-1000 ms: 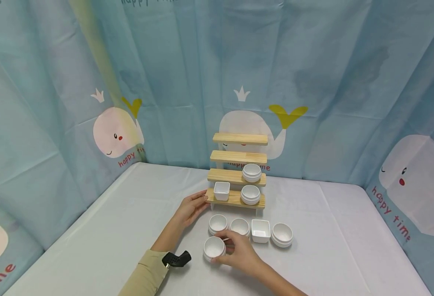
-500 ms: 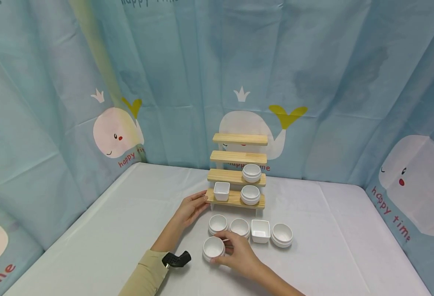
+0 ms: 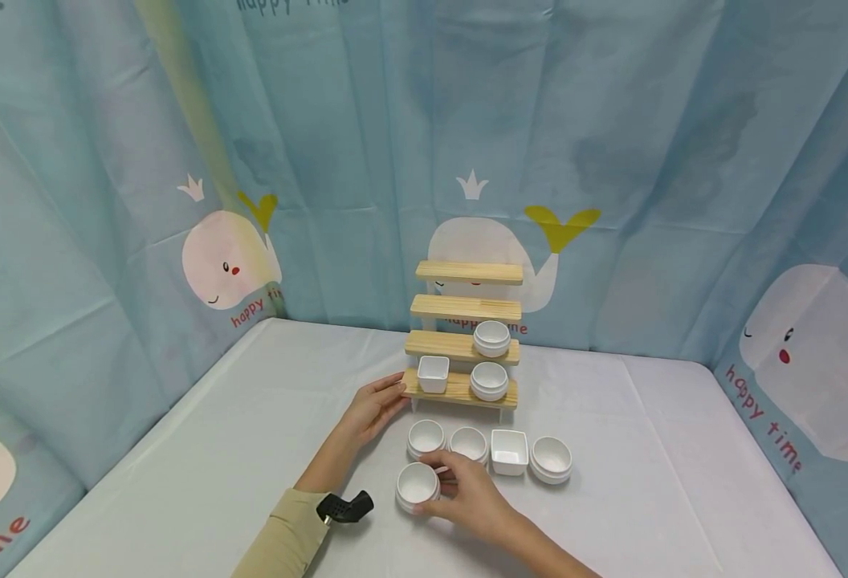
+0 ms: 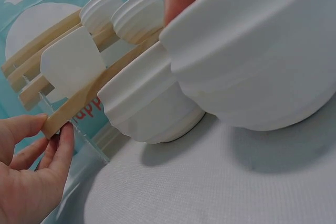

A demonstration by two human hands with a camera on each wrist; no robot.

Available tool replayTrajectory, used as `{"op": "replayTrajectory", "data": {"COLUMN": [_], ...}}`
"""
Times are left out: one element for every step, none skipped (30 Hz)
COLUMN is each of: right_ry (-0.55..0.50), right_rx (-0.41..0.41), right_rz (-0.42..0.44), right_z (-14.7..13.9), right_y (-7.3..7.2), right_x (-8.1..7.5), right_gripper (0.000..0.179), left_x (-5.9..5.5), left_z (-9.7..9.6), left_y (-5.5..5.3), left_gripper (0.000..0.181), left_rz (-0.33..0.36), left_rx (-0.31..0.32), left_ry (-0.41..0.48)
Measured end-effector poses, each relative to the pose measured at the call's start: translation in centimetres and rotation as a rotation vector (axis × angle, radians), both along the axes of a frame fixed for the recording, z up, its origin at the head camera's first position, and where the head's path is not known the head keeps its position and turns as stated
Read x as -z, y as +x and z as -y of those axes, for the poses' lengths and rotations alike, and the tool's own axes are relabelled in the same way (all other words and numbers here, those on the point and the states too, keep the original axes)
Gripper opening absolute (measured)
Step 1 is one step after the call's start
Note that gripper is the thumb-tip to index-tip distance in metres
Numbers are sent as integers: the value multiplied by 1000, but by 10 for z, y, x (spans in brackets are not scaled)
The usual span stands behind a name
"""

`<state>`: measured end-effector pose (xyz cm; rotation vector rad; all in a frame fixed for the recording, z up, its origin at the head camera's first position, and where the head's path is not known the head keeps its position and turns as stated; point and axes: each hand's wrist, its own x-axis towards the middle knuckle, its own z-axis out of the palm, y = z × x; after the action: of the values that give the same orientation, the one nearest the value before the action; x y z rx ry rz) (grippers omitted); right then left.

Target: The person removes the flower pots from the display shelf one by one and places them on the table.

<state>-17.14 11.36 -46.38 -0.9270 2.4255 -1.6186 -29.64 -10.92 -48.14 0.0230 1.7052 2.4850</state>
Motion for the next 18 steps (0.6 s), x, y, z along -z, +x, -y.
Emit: {"op": "replayTrajectory", "data": {"right_ry": [7, 9, 11, 14, 16, 17, 15, 13, 15, 15, 13, 11, 9, 9, 9, 11, 11, 12], "right_rx": [1, -6, -11, -14, -18, -21, -25, -27, -22, -19, -17, -13, -10, -8, -4, 0, 0, 5], "right_rz": [2, -3, -3, -3, -5, -6, -7, -7, 0, 2, 4, 7, 8, 8, 14, 15, 14, 12], "right_z": [0, -1, -2, -3, -3, -4, -5, -6, -7, -8, -8, -9, -10, -11, -12, -13, -14, -15], "right_y": [0, -1, -1, -1, -1, -1, -2, -2, -2, -2, -3, -3, -3, -4, -4, -5, -6, -6], "right_x": [-1, -1, -3, -4, -5, -7, -8, -10, -11, -13, -14, -15, -16, -17, -18, -20, -21, -22], "right_gripper": [59, 58, 58, 57, 56, 55, 54, 54, 53, 53, 52, 52, 51, 51, 50, 49, 49, 49], "left_x": [0, 0, 0, -1, -1, -1, -1, -1, -1, -2, -2, -2, -2, -1, -1, -1, -1, -1], "left_z": [0, 0, 0, 0, 0, 0, -1, -1, -1, -1, -1, -1, -1, -1, -1, -1, -1, -1], "left_y": [0, 0, 0, 0, 0, 0, 0, 0, 0, 0, 0, 0, 0, 0, 0, 0, 0, 0], "left_gripper": [44, 45, 45, 45, 45, 45, 45, 45, 45, 45, 45, 45, 45, 45, 45, 45, 45, 45], "left_rz": [1, 0, -1, -1, 1, 3, 3, 4, 6, 7, 9, 9, 9, 8, 7, 7, 8, 6], "left_rx": [1, 2, 2, 2, 1, 1, 1, 0, -1, -2, -2, -3, -4, -5, -5, -5, -4, -4], "left_ry": [-2, -3, -3, -3, -4, -3, -3, -3, -3, -3, -2, 0, 1, 2, 4, 6, 9, 10]}}
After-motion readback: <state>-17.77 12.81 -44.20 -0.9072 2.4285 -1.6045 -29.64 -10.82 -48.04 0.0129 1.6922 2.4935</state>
